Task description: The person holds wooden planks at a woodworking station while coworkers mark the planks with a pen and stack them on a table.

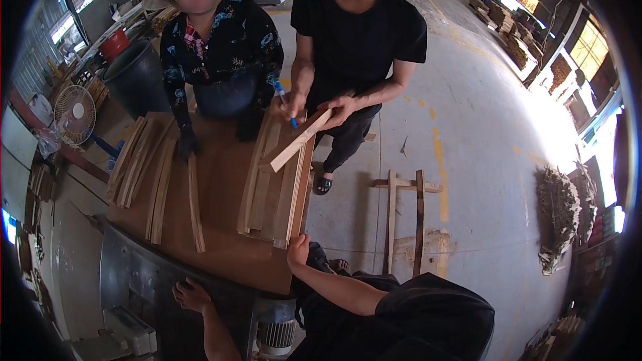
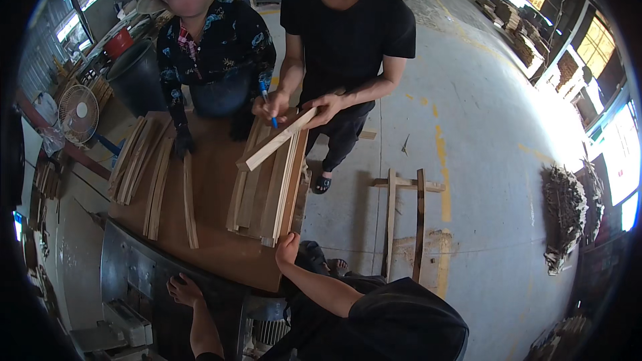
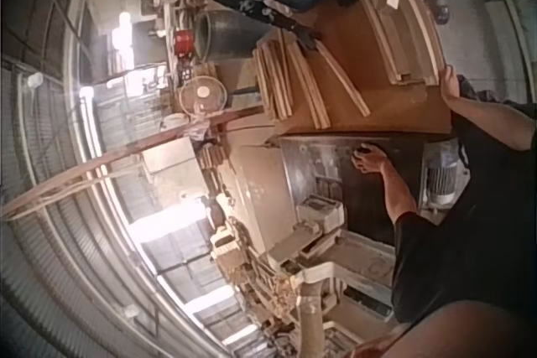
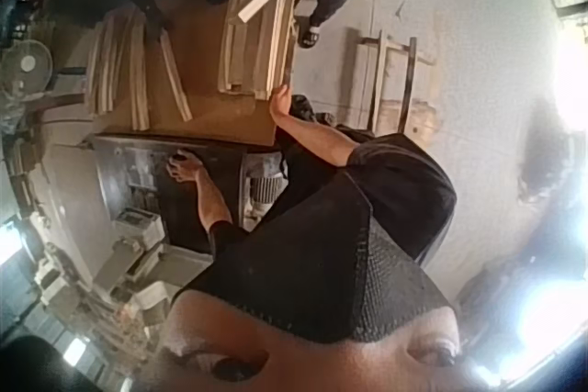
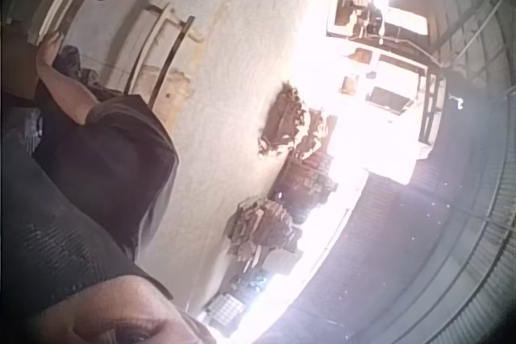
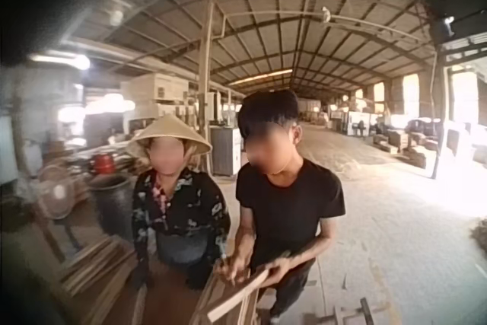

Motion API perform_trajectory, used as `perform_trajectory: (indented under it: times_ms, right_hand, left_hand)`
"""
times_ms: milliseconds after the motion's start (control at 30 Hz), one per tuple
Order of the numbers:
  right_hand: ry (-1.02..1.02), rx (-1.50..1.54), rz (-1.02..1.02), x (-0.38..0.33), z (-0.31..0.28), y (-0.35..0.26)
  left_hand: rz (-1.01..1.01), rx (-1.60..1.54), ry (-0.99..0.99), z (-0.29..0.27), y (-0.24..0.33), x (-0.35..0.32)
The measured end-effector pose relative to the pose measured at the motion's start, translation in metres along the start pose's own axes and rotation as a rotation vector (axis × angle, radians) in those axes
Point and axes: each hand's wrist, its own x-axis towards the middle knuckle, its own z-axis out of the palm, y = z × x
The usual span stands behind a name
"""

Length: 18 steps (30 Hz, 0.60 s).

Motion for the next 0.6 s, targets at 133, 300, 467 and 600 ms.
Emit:
perform_trajectory:
  times_ms: [133,300,467,600]
  right_hand:
    - [-0.039,0.038,0.054,-0.002,-0.007,-0.016]
    - [-0.013,0.016,0.062,0.001,-0.012,-0.026]
    - [-0.058,-0.028,0.143,-0.003,-0.012,-0.028]
    - [-0.058,-0.003,0.136,-0.003,-0.011,-0.027]
  left_hand:
    - [0.059,0.044,0.055,0.006,-0.006,0.002]
    - [0.02,-0.014,0.043,-0.002,0.012,0.0]
    - [0.018,-0.034,0.05,0.002,0.005,-0.001]
    - [0.02,-0.043,0.048,0.0,0.005,-0.001]
